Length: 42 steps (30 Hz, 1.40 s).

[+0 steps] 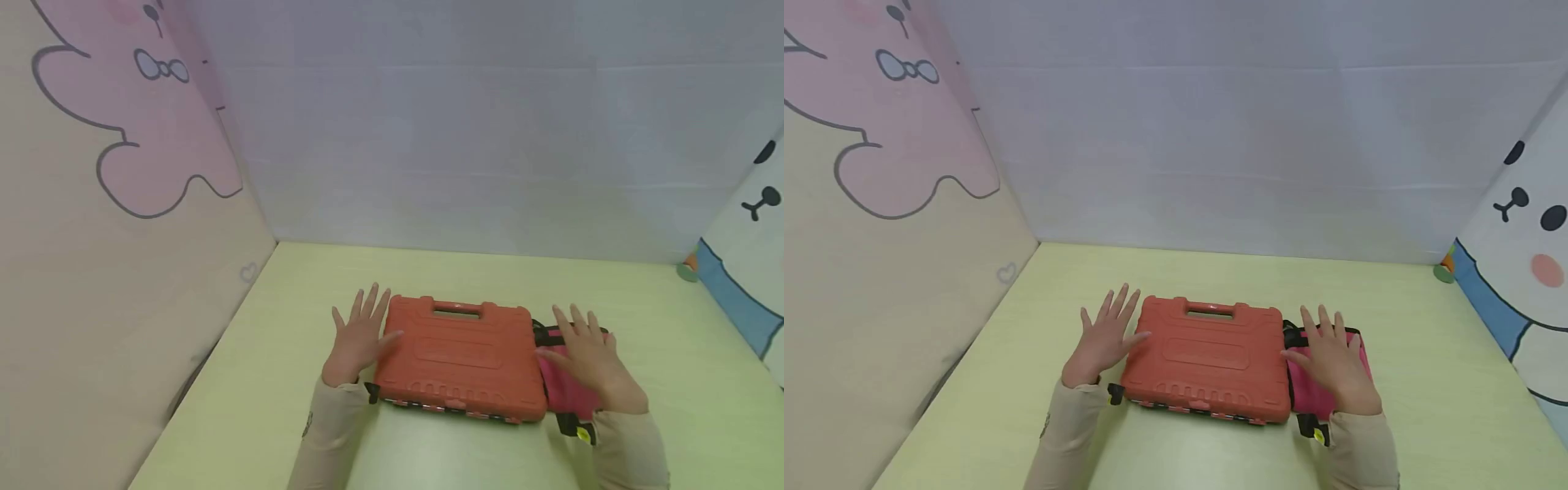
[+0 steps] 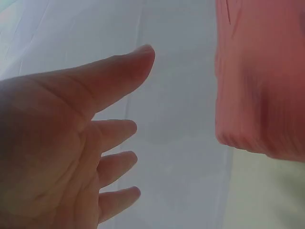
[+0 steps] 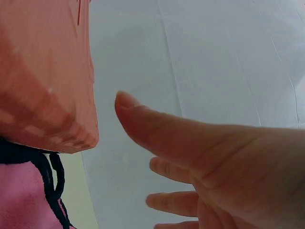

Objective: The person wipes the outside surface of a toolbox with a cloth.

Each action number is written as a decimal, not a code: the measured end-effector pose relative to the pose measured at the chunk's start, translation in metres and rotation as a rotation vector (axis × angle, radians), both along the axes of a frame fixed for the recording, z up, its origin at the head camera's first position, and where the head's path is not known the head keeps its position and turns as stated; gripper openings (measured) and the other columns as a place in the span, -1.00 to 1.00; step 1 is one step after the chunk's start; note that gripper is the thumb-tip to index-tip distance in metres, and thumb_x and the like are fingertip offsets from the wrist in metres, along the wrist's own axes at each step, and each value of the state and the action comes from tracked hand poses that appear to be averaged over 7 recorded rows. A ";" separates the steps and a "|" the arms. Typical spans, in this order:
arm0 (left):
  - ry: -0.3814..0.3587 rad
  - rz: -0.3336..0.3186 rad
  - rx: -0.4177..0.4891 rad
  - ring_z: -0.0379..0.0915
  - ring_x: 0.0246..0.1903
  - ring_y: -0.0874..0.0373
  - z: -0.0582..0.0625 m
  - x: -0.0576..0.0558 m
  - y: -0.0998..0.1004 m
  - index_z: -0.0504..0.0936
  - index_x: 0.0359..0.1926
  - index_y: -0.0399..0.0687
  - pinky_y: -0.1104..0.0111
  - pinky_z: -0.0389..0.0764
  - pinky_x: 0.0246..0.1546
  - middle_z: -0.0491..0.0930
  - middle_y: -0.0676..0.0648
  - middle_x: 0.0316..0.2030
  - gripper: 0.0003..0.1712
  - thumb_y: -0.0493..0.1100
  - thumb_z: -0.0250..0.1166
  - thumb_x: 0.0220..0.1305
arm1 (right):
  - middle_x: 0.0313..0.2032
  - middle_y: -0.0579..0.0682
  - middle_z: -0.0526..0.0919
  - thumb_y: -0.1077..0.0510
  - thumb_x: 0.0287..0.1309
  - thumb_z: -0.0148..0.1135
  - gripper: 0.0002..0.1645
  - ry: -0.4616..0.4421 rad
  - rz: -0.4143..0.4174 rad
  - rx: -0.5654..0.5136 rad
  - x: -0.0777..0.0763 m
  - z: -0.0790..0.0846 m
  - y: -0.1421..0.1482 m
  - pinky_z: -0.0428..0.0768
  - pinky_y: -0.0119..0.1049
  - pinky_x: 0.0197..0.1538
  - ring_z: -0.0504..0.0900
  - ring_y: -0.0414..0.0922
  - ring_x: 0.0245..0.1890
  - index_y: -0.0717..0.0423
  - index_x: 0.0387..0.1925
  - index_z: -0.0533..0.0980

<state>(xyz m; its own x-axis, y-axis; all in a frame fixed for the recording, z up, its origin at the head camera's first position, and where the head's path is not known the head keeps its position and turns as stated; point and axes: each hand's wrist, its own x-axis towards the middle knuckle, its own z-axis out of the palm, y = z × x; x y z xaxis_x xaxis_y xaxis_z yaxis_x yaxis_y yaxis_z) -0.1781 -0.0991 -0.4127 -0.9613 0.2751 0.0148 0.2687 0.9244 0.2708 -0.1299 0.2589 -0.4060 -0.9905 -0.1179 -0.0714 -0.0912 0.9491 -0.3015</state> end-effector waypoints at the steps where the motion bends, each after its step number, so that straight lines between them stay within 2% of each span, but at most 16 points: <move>1: -0.009 -0.006 0.014 -0.24 0.42 -0.11 0.000 0.000 0.001 -0.08 0.43 0.12 -0.31 -0.18 0.19 -0.16 -0.08 0.44 -0.12 0.27 0.07 0.22 | 0.30 0.48 -0.02 -0.30 0.10 0.10 0.07 -0.006 0.008 0.005 0.001 0.000 0.000 -0.04 0.48 0.07 -0.05 0.48 0.25 0.29 0.36 -0.05; 4: -0.044 -0.032 0.062 -0.04 0.37 -0.15 0.001 0.000 0.001 -0.04 0.43 0.08 -0.18 0.02 0.23 -0.06 -0.15 0.42 -0.14 0.23 0.10 0.23 | 0.24 0.45 0.17 -0.30 0.06 0.13 0.06 -0.030 0.040 -0.001 0.001 0.000 0.003 0.04 0.46 0.04 0.15 0.41 0.21 0.31 0.34 0.03; 6: -0.058 -0.051 0.105 0.12 0.31 -0.13 0.004 -0.001 0.002 0.02 0.41 0.05 -0.06 0.20 0.21 0.09 -0.17 0.37 -0.18 0.19 0.11 0.24 | 0.22 0.42 0.25 -0.27 0.04 0.18 0.06 -0.048 0.051 -0.031 0.000 0.003 0.006 0.10 0.43 0.04 0.25 0.36 0.18 0.33 0.33 0.04; 10: -0.060 -0.050 0.185 0.37 0.14 -0.08 0.009 -0.003 0.004 0.17 0.36 0.02 0.06 0.43 0.04 0.39 -0.17 0.20 -0.28 0.11 0.14 0.25 | 0.19 0.42 0.28 -0.14 -0.07 0.33 0.05 -0.026 0.059 -0.029 0.002 0.005 0.015 0.17 0.41 0.02 0.28 0.37 0.15 0.34 0.30 0.09; 13: -0.132 -0.012 0.217 0.44 0.06 -0.08 0.007 -0.002 0.004 0.22 0.33 -0.07 0.08 0.44 0.02 0.49 -0.19 0.09 -0.30 0.10 0.14 0.25 | 0.18 0.46 0.25 -0.12 -0.22 0.43 0.09 -0.042 0.072 0.042 0.009 -0.003 0.024 0.23 0.44 -0.07 0.25 0.42 0.13 0.34 0.25 0.17; 15: -0.216 0.014 0.222 0.50 -0.04 -0.07 0.004 -0.001 0.004 0.26 0.27 -0.18 0.10 0.46 -0.02 0.54 -0.22 0.00 -0.31 0.10 0.15 0.25 | 0.15 0.48 0.26 -0.15 -0.35 0.49 0.17 -0.110 0.086 0.058 0.014 -0.011 0.029 0.27 0.42 -0.09 0.26 0.43 0.11 0.36 0.23 0.17; 18: -0.333 0.047 0.210 0.52 -0.20 -0.02 -0.003 0.002 0.005 0.27 0.18 -0.28 0.14 0.48 -0.11 0.56 -0.22 -0.14 -0.31 0.09 0.19 0.20 | 0.16 0.53 0.22 -0.09 -0.50 0.57 0.29 -0.257 0.074 0.008 0.019 -0.021 0.035 0.31 0.34 -0.03 0.22 0.45 0.13 0.41 0.25 0.14; 21: -0.383 0.065 0.170 0.50 -0.27 0.02 -0.010 0.002 0.005 0.26 0.16 -0.35 0.17 0.49 -0.15 0.55 -0.22 -0.20 -0.26 0.09 0.24 0.16 | 0.16 0.56 0.18 0.07 -0.60 0.62 0.31 -0.322 0.056 -0.037 0.019 -0.028 0.036 0.31 0.27 0.04 0.18 0.45 0.14 0.44 0.24 0.13; 26: -0.401 0.061 0.147 0.48 -0.35 0.06 -0.013 -0.001 0.004 0.29 0.12 -0.41 0.20 0.50 -0.20 0.54 -0.20 -0.28 -0.24 0.09 0.28 0.13 | 0.03 0.50 0.33 0.11 -0.37 0.52 -0.01 -0.238 0.080 0.040 0.014 -0.034 0.031 0.44 0.18 -0.06 0.38 0.35 -0.01 0.39 0.14 0.27; 31: -0.435 0.040 0.202 0.44 -0.42 0.11 -0.014 -0.004 0.000 0.32 0.08 -0.36 0.26 0.47 -0.26 0.53 -0.14 -0.33 -0.31 0.06 0.29 0.12 | -0.08 0.42 0.40 0.25 -0.23 0.40 -0.31 -0.149 0.066 0.060 0.010 -0.037 0.029 0.51 0.11 -0.16 0.51 0.23 -0.19 0.32 0.03 0.36; 36: -0.484 0.035 0.261 0.47 -0.49 0.12 -0.015 -0.006 -0.003 0.27 0.12 -0.35 0.32 0.46 -0.36 0.53 -0.14 -0.34 -0.30 0.04 0.29 0.13 | -0.36 0.14 0.46 0.35 -0.12 0.26 -0.73 -0.060 0.082 0.038 0.007 -0.038 0.035 0.49 -0.10 -0.32 0.48 -0.03 -0.42 0.19 -0.32 0.40; 39: -0.484 0.033 0.275 0.47 -0.52 0.12 -0.015 -0.007 -0.003 0.23 0.16 -0.35 0.34 0.45 -0.40 0.53 -0.15 -0.34 -0.26 0.03 0.29 0.14 | -0.51 -0.02 0.43 0.36 -0.01 0.18 -0.84 -0.004 0.047 0.020 0.004 -0.031 0.042 0.39 -0.20 -0.42 0.38 -0.11 -0.51 0.17 -0.38 0.38; 42: -0.482 0.041 0.287 0.47 -0.52 0.12 -0.015 -0.009 -0.002 0.22 0.17 -0.34 0.34 0.45 -0.41 0.53 -0.16 -0.33 -0.26 0.02 0.29 0.14 | -0.55 0.04 0.45 0.33 0.07 0.10 -0.89 0.087 -0.059 -0.030 0.002 -0.018 0.045 0.32 -0.20 -0.48 0.36 -0.07 -0.54 0.25 -0.31 0.39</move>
<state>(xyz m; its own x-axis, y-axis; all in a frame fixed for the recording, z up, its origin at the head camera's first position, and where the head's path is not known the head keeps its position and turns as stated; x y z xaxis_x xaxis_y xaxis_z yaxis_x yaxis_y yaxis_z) -0.1868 -0.1010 -0.4274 -0.8875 0.2872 -0.3604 0.0177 0.8027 0.5961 -0.1277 0.3038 -0.4237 -0.9981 -0.0597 0.0176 -0.0622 0.9441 -0.3237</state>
